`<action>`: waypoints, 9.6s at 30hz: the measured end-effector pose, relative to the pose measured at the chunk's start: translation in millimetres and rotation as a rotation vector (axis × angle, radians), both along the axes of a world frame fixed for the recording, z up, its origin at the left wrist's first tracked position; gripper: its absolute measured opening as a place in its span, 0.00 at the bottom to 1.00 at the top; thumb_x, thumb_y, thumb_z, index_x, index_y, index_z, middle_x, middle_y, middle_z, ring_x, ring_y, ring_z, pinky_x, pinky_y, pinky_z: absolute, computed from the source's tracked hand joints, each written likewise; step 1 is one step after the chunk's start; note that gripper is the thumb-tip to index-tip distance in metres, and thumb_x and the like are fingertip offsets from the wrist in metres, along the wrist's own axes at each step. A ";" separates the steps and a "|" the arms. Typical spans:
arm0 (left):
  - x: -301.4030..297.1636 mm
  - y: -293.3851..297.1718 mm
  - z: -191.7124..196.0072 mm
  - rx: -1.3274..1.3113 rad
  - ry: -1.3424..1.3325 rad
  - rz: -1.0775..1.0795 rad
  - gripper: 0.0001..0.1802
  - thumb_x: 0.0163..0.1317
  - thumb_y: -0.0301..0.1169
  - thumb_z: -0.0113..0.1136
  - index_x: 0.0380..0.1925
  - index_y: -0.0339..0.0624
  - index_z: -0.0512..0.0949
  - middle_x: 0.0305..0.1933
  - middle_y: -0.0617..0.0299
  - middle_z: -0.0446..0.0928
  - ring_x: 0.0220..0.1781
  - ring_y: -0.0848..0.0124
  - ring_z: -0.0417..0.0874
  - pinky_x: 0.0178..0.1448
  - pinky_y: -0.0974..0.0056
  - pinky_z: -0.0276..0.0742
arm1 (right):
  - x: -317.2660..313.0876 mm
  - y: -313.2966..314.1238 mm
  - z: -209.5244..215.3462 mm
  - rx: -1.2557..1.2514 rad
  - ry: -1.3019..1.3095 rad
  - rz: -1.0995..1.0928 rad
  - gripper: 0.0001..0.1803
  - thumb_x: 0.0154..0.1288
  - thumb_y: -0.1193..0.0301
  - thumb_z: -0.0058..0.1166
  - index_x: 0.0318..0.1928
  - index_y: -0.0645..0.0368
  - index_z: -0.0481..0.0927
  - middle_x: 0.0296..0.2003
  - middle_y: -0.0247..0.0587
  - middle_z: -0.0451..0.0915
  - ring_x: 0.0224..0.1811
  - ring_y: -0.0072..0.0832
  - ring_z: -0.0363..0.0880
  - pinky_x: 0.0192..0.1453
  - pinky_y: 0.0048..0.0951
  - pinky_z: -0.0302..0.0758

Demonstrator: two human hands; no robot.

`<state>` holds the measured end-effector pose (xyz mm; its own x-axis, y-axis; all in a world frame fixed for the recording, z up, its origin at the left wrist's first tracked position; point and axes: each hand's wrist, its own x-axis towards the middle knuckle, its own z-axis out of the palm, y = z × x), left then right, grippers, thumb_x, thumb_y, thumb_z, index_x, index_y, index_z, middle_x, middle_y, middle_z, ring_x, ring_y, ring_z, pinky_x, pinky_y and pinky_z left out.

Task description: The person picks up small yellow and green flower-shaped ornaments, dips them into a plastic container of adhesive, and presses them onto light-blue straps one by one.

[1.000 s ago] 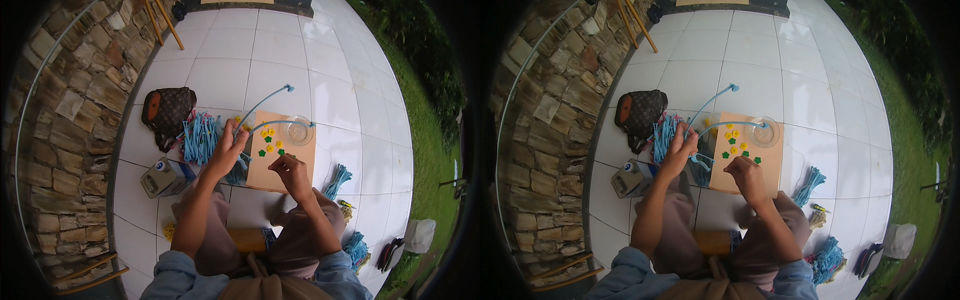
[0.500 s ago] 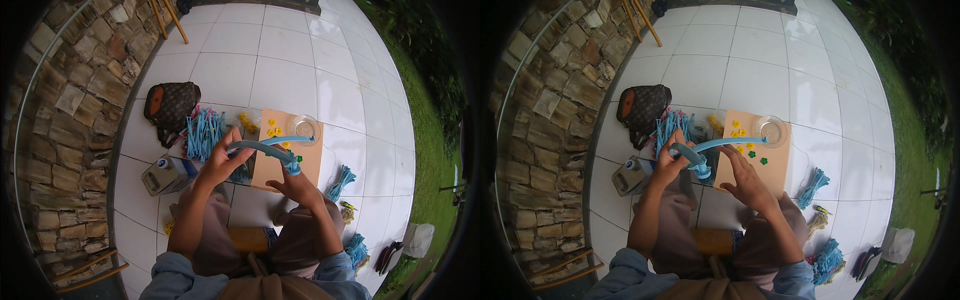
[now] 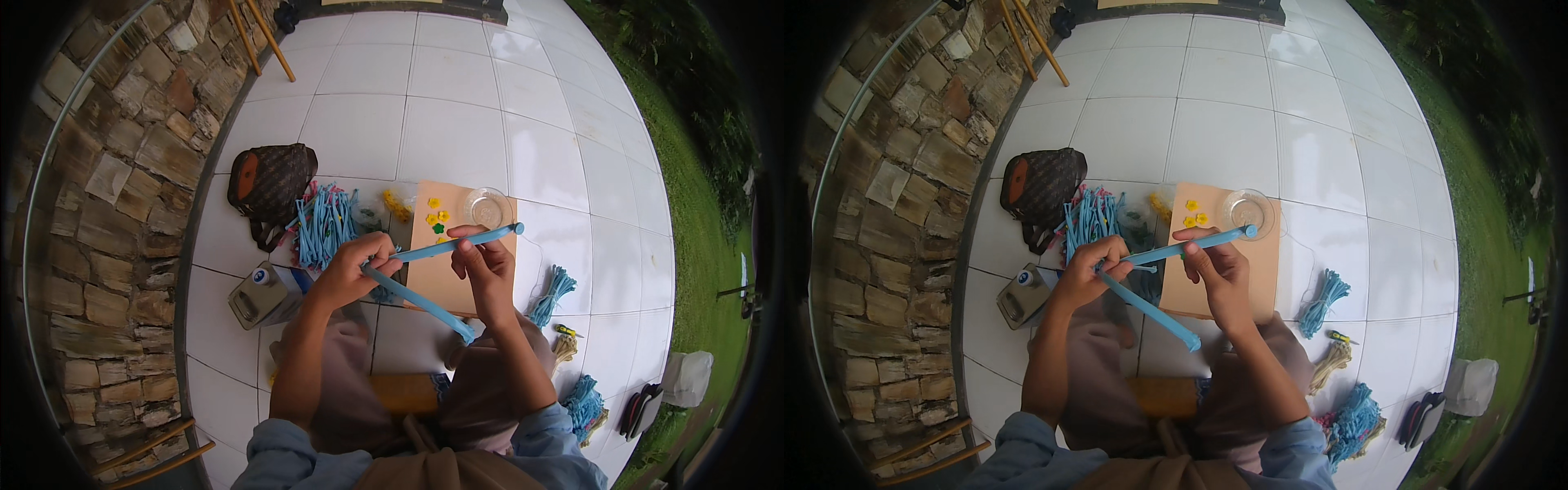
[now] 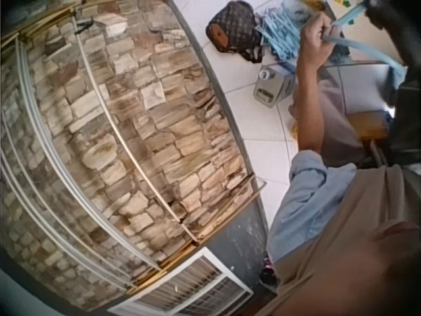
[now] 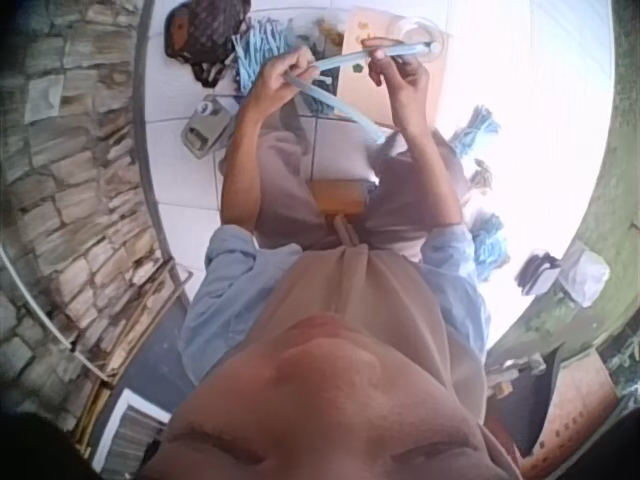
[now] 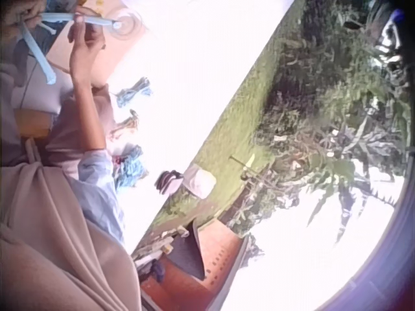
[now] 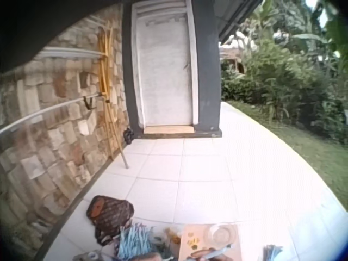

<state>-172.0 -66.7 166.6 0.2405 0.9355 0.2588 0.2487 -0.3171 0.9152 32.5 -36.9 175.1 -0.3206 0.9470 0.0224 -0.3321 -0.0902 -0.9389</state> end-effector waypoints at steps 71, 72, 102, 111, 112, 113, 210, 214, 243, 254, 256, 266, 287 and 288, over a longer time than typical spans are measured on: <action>24.9 24.5 -32.7 -0.250 -0.235 0.456 0.14 0.47 0.30 0.65 0.26 0.39 0.67 0.20 0.71 0.68 0.23 0.84 0.68 0.28 0.76 0.65 | -29.7 9.7 -23.4 1.043 -0.800 -0.145 0.24 0.46 0.82 0.58 0.44 0.64 0.64 0.41 0.43 0.70 0.42 0.41 0.70 0.43 0.36 0.72; 24.1 24.2 -33.0 -0.276 -0.290 0.446 0.15 0.47 0.30 0.65 0.24 0.40 0.66 0.20 0.71 0.67 0.24 0.84 0.67 0.29 0.75 0.64 | -30.0 10.0 -22.2 1.067 -0.801 -0.156 0.23 0.46 0.82 0.58 0.43 0.64 0.65 0.41 0.43 0.70 0.42 0.41 0.70 0.43 0.36 0.72; 28.1 17.6 -23.4 -0.302 -0.593 0.218 0.08 0.66 0.33 0.43 0.41 0.42 0.65 0.31 0.58 0.74 0.24 0.81 0.59 0.32 0.76 0.59 | -18.8 14.1 -3.3 0.240 -0.041 -0.279 0.22 0.52 0.85 0.56 0.45 0.60 0.62 0.30 0.38 0.76 0.33 0.20 0.73 0.41 0.21 0.70; 38.0 18.1 -31.5 -0.435 -0.779 0.327 0.06 0.64 0.29 0.49 0.37 0.38 0.69 0.35 0.65 0.72 0.32 0.79 0.69 0.37 0.75 0.64 | -16.8 17.3 -6.1 -0.001 0.098 -0.203 0.24 0.52 0.84 0.56 0.47 0.57 0.62 0.31 0.39 0.76 0.35 0.22 0.75 0.42 0.22 0.70; 38.6 17.7 -30.5 -0.472 -0.832 0.337 0.05 0.63 0.28 0.50 0.36 0.39 0.69 0.35 0.64 0.72 0.32 0.79 0.70 0.38 0.75 0.65 | -16.4 18.1 -6.8 0.003 0.090 -0.204 0.24 0.52 0.84 0.56 0.47 0.56 0.62 0.31 0.39 0.76 0.35 0.22 0.75 0.42 0.22 0.70; 38.8 17.1 -29.6 -0.510 -0.886 0.347 0.05 0.62 0.27 0.51 0.35 0.40 0.68 0.35 0.64 0.72 0.32 0.79 0.71 0.38 0.75 0.66 | -17.0 18.3 -7.3 0.009 0.086 -0.211 0.24 0.52 0.84 0.56 0.47 0.56 0.62 0.31 0.39 0.76 0.35 0.22 0.75 0.41 0.22 0.71; 31.6 12.0 -18.2 -0.100 -0.432 0.410 0.21 0.51 0.17 0.58 0.14 0.44 0.55 0.34 0.56 0.73 0.32 0.80 0.73 0.34 0.75 0.70 | -23.4 35.7 4.9 0.778 -0.729 -0.341 0.35 0.46 0.90 0.45 0.58 0.59 0.57 0.53 0.42 0.66 0.56 0.38 0.61 0.60 0.39 0.57; 14.7 14.5 -26.1 -0.391 -0.560 0.203 0.18 0.51 0.20 0.60 0.18 0.44 0.58 0.36 0.56 0.71 0.32 0.79 0.75 0.38 0.71 0.73 | -20.6 38.0 -1.5 0.470 -0.704 0.166 0.30 0.51 0.86 0.49 0.56 0.56 0.61 0.40 0.41 0.76 0.49 0.33 0.71 0.55 0.35 0.66; -182.3 33.4 -148.6 -0.666 -0.416 0.850 0.30 0.64 0.37 0.48 0.62 0.49 0.48 0.57 0.52 0.63 0.57 0.62 0.68 0.58 0.60 0.62 | -269.2 24.0 -158.3 -0.070 -0.512 0.509 0.40 0.58 0.76 0.51 0.64 0.58 0.40 0.48 0.65 0.70 0.48 0.44 0.75 0.47 0.34 0.71; -175.1 46.7 -251.0 -0.301 0.179 1.107 0.24 0.60 0.27 0.49 0.57 0.41 0.58 0.49 0.47 0.71 0.51 0.57 0.73 0.54 0.58 0.67 | -250.8 68.2 -271.0 0.198 -0.803 0.272 0.27 0.59 0.75 0.49 0.58 0.65 0.60 0.44 0.51 0.73 0.47 0.40 0.73 0.51 0.33 0.70; -152.7 41.0 -256.1 -0.191 -0.004 1.149 0.16 0.59 0.24 0.49 0.49 0.36 0.67 0.45 0.50 0.75 0.50 0.58 0.74 0.53 0.60 0.68 | -228.5 66.2 -276.6 -0.171 -0.506 -0.040 0.21 0.59 0.77 0.45 0.55 0.65 0.65 0.45 0.48 0.74 0.47 0.37 0.73 0.51 0.30 0.70; -36.5 -29.2 -414.7 -0.470 -0.196 1.258 0.12 0.58 0.24 0.48 0.43 0.34 0.71 0.43 0.56 0.75 0.50 0.63 0.74 0.54 0.62 0.66 | -184.1 -24.8 -360.9 -0.293 -0.797 0.038 0.20 0.56 0.77 0.44 0.52 0.66 0.70 0.49 0.48 0.72 0.48 0.31 0.74 0.53 0.28 0.67; -8.6 3.7 -93.1 0.346 0.072 1.045 0.26 0.42 0.19 0.56 0.45 0.39 0.63 0.53 0.54 0.63 0.51 0.61 0.67 0.56 0.55 0.60 | -101.3 13.4 -32.3 0.271 -0.585 0.118 0.34 0.57 0.80 0.49 0.63 0.53 0.51 0.39 0.45 0.74 0.30 0.25 0.78 0.27 0.22 0.73; -8.1 3.5 -65.4 0.495 0.172 1.037 0.30 0.39 0.19 0.57 0.46 0.41 0.61 0.56 0.54 0.61 0.54 0.59 0.65 0.59 0.51 0.56 | -90.0 10.9 -3.6 0.325 -0.595 0.152 0.34 0.58 0.80 0.49 0.63 0.53 0.51 0.39 0.45 0.74 0.30 0.25 0.78 0.27 0.22 0.73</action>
